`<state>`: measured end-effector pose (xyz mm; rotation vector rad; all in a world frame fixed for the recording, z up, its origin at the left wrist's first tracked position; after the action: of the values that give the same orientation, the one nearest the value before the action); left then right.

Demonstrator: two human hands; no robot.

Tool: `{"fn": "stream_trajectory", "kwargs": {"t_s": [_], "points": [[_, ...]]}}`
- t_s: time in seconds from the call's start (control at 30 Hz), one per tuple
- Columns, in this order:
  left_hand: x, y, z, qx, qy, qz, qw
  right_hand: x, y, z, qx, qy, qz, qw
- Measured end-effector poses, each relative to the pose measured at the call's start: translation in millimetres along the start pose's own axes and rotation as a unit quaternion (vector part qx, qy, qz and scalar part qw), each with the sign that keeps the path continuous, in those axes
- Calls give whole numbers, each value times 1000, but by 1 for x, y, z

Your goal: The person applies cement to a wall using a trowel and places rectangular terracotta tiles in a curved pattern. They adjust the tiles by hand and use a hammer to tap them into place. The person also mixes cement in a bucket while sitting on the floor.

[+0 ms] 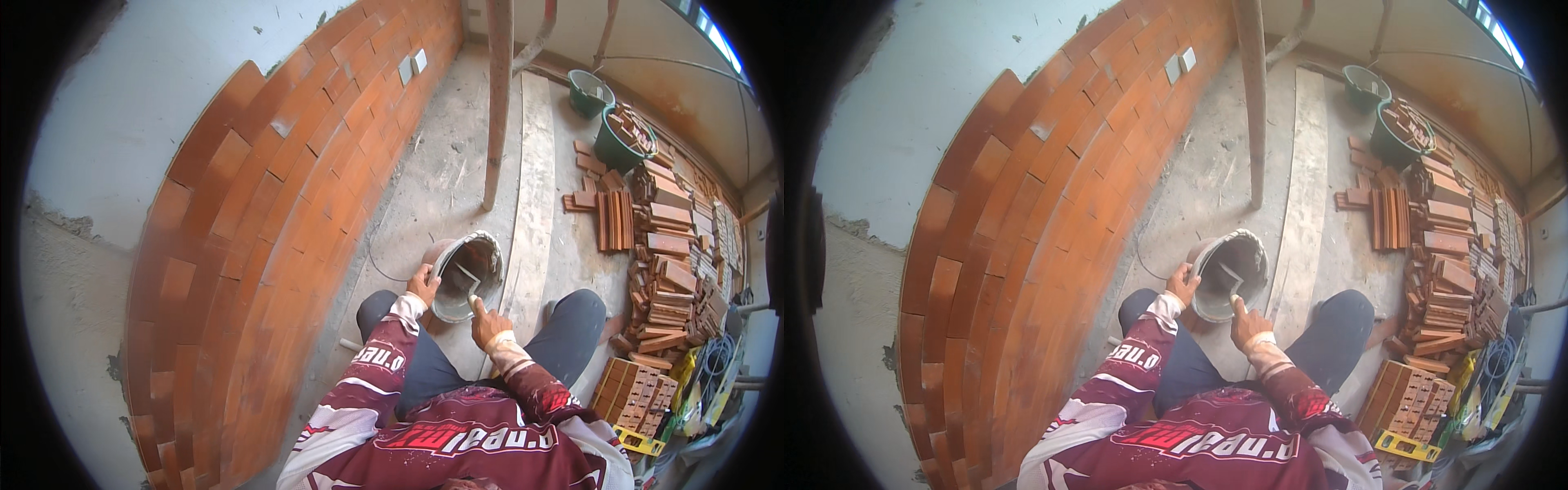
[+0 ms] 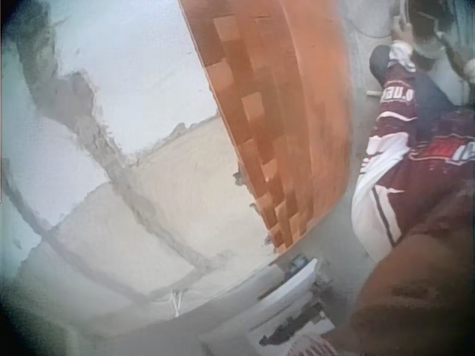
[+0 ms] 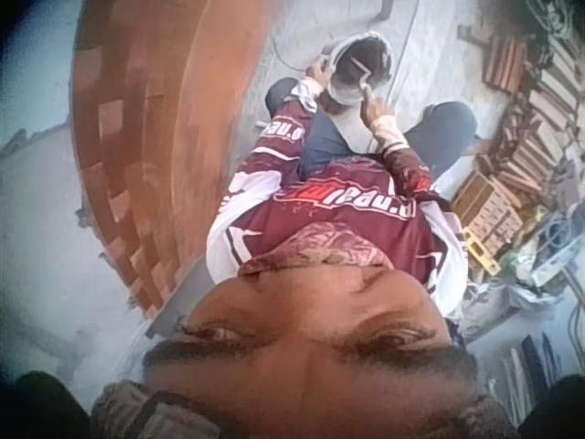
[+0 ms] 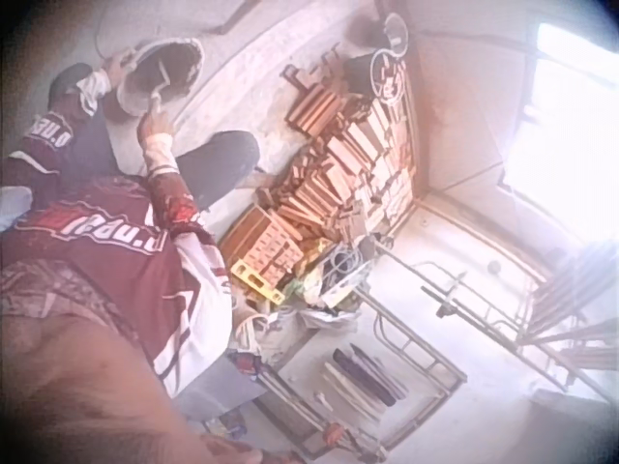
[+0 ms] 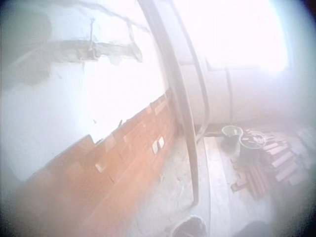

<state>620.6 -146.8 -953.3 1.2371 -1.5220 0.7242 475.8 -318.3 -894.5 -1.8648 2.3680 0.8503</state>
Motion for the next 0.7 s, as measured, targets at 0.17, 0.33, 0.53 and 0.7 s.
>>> {"fn": "stream_trajectory", "kwargs": {"t_s": [0.17, 0.33, 0.53, 0.7], "points": [[-1, 6, 4, 7, -16, -6, 1000, 18, -19, 21, -18, 30, 0, 999], [8, 4, 10, -21, 41, -11, 999, 22, -19, 7, -33, 49, 9, 998], [15, 14, 17, 9, -77, 15, 997, 29, -41, -12, 28, 43, 48, 998], [9, 8, 17, -3, -91, -4, 996, 21, -54, -22, -18, 71, 30, 997]]}}
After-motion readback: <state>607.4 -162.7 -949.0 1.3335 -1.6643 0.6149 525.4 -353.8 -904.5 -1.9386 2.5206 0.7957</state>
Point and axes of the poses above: each hand's wrist, its own y-axis away from the middle knuckle, its own z-axis out of the palm, x = y × z, the point moved 3 cm from there along -y, towards the middle knuckle, and after that the axes turned 3 degrees about y, right-handed, at the moved point
